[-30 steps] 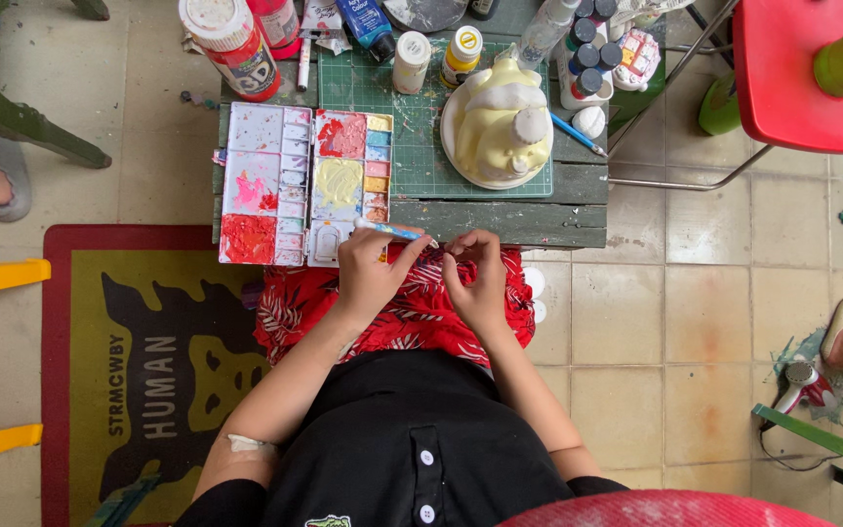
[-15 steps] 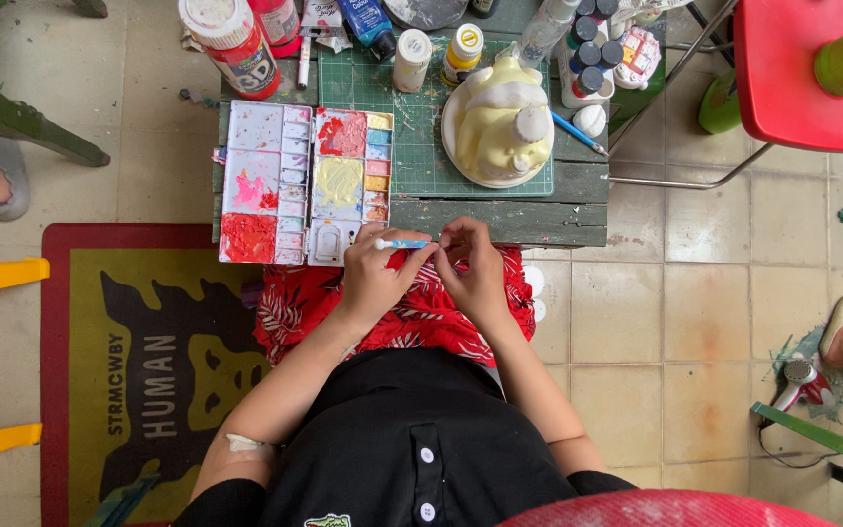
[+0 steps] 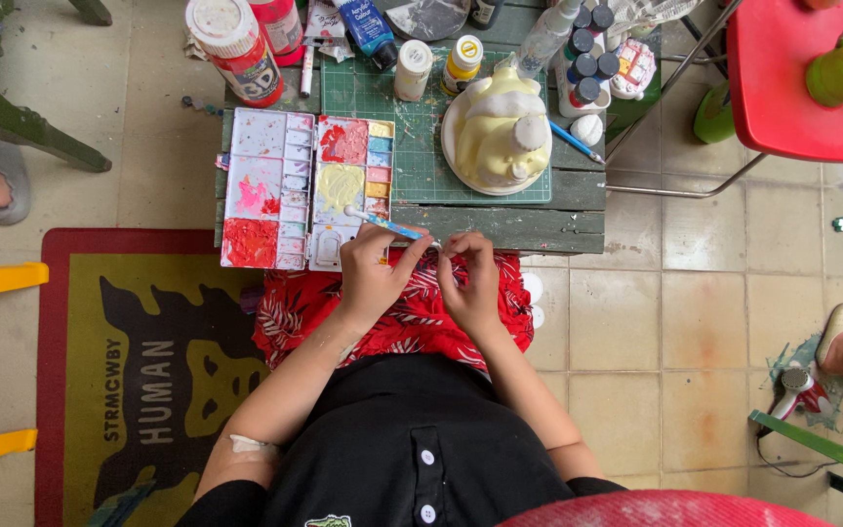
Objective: The person sits at a work table and squeezes blue paint from a tube into small paint pots, arranging the pots on the table. They then pick up a paintbrush, dip it in a cup of water, load it with paint from a palette, and paint the surface of a white plaster figurine.
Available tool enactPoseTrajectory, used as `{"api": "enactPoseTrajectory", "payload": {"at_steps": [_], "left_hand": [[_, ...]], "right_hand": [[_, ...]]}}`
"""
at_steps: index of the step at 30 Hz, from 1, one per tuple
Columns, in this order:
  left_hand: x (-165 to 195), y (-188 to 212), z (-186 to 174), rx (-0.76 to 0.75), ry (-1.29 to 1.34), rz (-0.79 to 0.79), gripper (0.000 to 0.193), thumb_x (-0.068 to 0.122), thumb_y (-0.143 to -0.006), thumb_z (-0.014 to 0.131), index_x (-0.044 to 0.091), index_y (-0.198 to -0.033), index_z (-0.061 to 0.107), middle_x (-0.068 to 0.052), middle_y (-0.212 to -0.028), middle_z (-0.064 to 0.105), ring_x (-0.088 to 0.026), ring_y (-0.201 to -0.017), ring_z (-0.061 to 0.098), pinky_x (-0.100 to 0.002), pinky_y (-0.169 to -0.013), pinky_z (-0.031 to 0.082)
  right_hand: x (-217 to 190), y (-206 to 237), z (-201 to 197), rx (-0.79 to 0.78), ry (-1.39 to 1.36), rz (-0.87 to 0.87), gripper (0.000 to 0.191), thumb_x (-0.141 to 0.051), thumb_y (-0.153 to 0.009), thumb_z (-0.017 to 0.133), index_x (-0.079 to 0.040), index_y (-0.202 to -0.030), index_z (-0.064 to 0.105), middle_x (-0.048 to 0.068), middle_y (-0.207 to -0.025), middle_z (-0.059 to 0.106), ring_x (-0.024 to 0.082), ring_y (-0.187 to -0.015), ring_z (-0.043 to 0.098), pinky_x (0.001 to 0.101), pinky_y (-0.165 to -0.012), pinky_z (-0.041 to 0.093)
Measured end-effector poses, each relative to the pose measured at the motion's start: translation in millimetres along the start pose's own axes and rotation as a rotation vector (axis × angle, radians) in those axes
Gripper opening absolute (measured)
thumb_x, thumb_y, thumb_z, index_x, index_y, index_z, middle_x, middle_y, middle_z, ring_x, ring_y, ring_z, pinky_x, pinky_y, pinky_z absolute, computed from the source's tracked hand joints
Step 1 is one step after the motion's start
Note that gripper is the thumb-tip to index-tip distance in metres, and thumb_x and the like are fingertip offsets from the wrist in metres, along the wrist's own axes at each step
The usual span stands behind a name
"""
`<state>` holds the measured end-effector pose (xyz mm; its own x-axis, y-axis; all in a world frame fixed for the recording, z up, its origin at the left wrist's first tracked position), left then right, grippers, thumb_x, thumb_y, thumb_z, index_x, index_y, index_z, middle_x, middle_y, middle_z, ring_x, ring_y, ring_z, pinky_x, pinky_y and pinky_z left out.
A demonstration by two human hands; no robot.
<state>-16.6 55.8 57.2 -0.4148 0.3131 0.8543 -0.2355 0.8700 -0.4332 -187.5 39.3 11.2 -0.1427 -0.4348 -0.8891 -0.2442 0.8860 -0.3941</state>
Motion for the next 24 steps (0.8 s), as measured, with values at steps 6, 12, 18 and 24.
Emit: {"api": "enactPoseTrajectory", "payload": {"at_steps": [6, 12, 18, 24], "left_hand": [[-2, 0, -5, 0.017, 0.059, -0.042, 0.010, 0.009, -0.092, 0.080, 0.005, -0.100, 0.077, -0.009, -0.098, 0.079, -0.022, -0.090, 0.075, -0.033, -0.080, 0.057], [-8, 2, -3, -0.004, 0.166, -0.113, 0.011, 0.008, -0.096, 0.075, 0.002, -0.106, 0.075, -0.011, -0.103, 0.078, -0.019, -0.092, 0.078, -0.031, -0.082, 0.060], [-17, 4, 2, -0.060, 0.350, -0.171, 0.015, 0.006, -0.102, 0.067, -0.002, -0.115, 0.069, -0.012, -0.112, 0.076, -0.019, -0.101, 0.077, -0.031, -0.088, 0.062], [-18, 6, 3, -0.115, 0.392, -0.188, 0.013, 0.005, -0.104, 0.065, -0.003, -0.114, 0.068, -0.010, -0.108, 0.076, -0.018, -0.102, 0.075, -0.031, -0.089, 0.060]], "right_hand": [[13, 4, -8, 0.027, -0.203, 0.149, 0.028, 0.014, -0.099, 0.060, -0.005, -0.109, 0.043, 0.006, -0.104, 0.046, 0.013, -0.096, 0.052, 0.0262, -0.092, 0.047], [7, 1, -13, -0.026, -0.254, 0.215, 0.021, 0.009, -0.103, 0.056, -0.004, -0.116, 0.046, 0.009, -0.111, 0.056, 0.015, -0.105, 0.062, 0.0287, -0.098, 0.052], [-7, -9, -12, -0.006, -0.089, 0.117, 0.034, 0.010, -0.097, 0.064, -0.003, -0.123, 0.047, 0.015, -0.125, 0.061, 0.018, -0.112, 0.064, 0.0306, -0.096, 0.054], [-8, -13, -9, -0.007, -0.247, 0.209, 0.034, 0.009, -0.099, 0.066, -0.003, -0.125, 0.048, 0.012, -0.120, 0.064, 0.016, -0.110, 0.067, 0.0308, -0.098, 0.056]]}}
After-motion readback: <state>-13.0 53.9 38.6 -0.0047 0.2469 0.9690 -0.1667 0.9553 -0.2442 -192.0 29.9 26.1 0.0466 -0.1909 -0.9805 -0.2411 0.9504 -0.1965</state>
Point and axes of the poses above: each hand's wrist, its own y-axis away from the middle knuckle, its own z-axis out of the palm, x = y × z, the point moved 1 cm from there along -y, towards the middle knuckle
